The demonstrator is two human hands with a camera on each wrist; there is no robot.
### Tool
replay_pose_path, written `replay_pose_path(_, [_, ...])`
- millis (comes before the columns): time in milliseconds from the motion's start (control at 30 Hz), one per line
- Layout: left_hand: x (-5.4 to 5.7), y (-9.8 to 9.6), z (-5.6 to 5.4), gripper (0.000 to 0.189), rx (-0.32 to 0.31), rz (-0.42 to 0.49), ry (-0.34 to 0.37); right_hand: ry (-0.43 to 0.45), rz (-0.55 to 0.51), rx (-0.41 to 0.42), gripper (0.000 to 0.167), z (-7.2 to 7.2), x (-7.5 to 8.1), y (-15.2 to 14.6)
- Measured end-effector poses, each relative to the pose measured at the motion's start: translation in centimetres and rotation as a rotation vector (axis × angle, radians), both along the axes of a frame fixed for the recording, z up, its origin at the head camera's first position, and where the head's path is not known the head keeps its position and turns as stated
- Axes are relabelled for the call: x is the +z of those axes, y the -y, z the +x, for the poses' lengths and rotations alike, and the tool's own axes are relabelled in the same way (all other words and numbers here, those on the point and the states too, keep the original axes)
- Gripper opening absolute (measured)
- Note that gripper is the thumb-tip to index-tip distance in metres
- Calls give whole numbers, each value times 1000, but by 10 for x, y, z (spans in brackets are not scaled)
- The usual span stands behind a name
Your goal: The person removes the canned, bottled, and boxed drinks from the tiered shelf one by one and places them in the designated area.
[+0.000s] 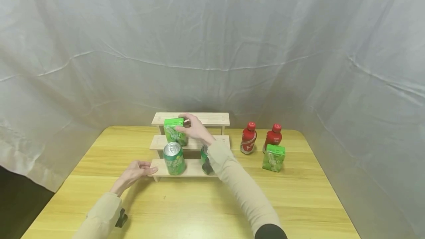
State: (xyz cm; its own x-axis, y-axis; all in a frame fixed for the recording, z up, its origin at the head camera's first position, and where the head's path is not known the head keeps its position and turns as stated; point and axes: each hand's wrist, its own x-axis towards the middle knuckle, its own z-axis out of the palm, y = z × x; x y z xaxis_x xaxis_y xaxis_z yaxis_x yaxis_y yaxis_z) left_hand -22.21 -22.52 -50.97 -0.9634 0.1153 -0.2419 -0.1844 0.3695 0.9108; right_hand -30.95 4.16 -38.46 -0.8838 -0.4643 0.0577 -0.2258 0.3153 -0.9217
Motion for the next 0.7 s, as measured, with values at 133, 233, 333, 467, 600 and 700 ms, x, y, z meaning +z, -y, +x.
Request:
replay_pose_path(133, [0,-1,0,52,10,-7,4,3,-3,-18,46,0,-1,2])
replay_pose_path(233, [-1,-2,0,50,15,-8,8,-10,5,-34,43,2,-1,3])
replay_pose_path(333, [0,-3,0,50,20,-4,10,-26,13,-40,41,4,-1,4])
replay_pose_path(467, [0,-3,0,51,10,-6,5,-68,19,-40,38,6,0,3])
replay_pose_path(600, [-1,-1,0,52,0,-1,4,-108,12,-61,37,8,1,1])
replay_pose_path(700, [-2,0,-1,53,-6,-2,3,-122,-3,-80,38,9,3,-3])
